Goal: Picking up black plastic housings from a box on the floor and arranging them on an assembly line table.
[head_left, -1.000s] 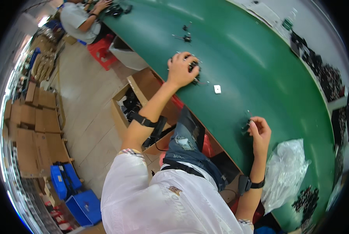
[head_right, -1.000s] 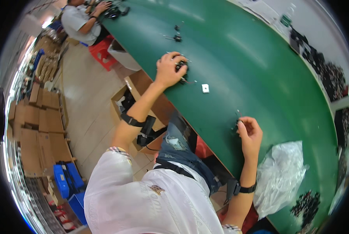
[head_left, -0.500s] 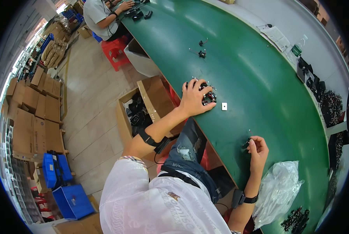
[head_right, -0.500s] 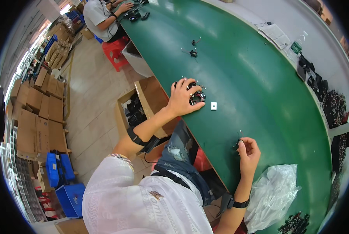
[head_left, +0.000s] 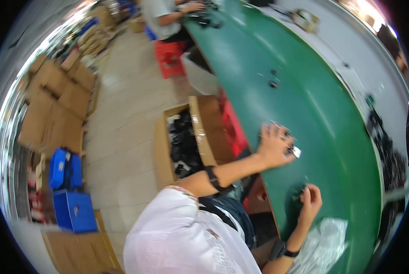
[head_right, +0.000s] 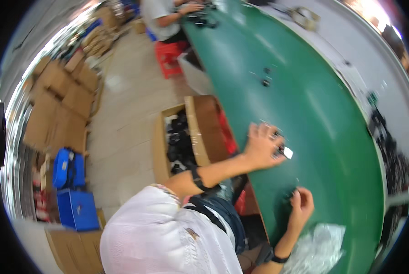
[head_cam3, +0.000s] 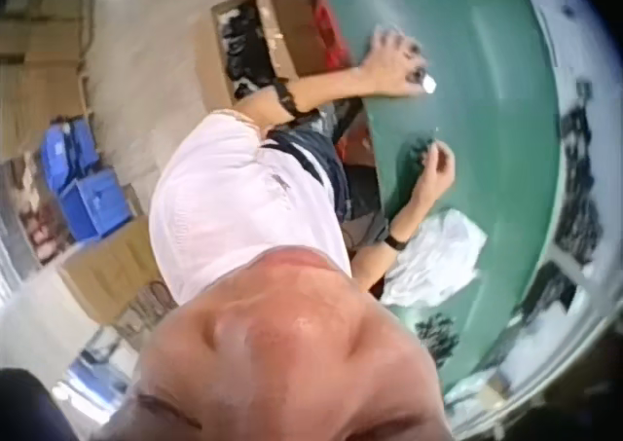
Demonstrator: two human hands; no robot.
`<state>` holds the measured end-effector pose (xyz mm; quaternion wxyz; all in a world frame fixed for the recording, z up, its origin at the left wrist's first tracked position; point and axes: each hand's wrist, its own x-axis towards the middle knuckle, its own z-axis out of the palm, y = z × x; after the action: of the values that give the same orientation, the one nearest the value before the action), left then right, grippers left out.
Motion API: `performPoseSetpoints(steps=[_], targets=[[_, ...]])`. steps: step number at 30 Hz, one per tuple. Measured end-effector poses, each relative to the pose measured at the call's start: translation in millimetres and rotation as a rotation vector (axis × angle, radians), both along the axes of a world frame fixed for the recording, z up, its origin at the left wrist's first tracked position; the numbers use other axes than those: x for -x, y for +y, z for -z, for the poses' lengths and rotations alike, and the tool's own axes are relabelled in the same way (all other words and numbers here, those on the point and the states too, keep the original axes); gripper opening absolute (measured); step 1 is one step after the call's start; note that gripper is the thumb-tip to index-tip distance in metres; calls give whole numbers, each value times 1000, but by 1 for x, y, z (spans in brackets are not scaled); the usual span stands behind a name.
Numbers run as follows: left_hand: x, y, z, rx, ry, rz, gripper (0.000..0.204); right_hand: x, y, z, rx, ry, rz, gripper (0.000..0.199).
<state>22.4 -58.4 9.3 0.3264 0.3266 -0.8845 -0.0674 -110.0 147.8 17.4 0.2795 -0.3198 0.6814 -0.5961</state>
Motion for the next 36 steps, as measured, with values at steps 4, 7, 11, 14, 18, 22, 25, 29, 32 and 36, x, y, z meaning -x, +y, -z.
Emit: performPoseSetpoints(steps=[4,7,11,14,18,22,25,29,32,36], targets=[[32,20,13,-84,122,93,51,0,8,3,-3,60,-1,12],[26,34,17,-79,134,76,50,-2,4,4,27,58,0,12],[15,59,13,-182,115,104,48,0,4,8,34,83,42,13],[13,73,12,-184,107,141,48,-4,1,4,14,125,53,13],[13,87,14,-165,98,199,47,-6,0,3,7,169,47,14],[12,103,13,-171,102,255,46,-3,1,5,9,183,74,15],[13,115,11,-187,97,301,43,0,3,8,20,217,80,16],[15,118,12,-197,97,338,42,-1,3,5,-1,266,94,17],[15,117,14,-188,110,372,42,1,4,6,10,286,79,17],[17,118,19,-204,160,407,43,-5,3,-1,-2,254,62,17]])
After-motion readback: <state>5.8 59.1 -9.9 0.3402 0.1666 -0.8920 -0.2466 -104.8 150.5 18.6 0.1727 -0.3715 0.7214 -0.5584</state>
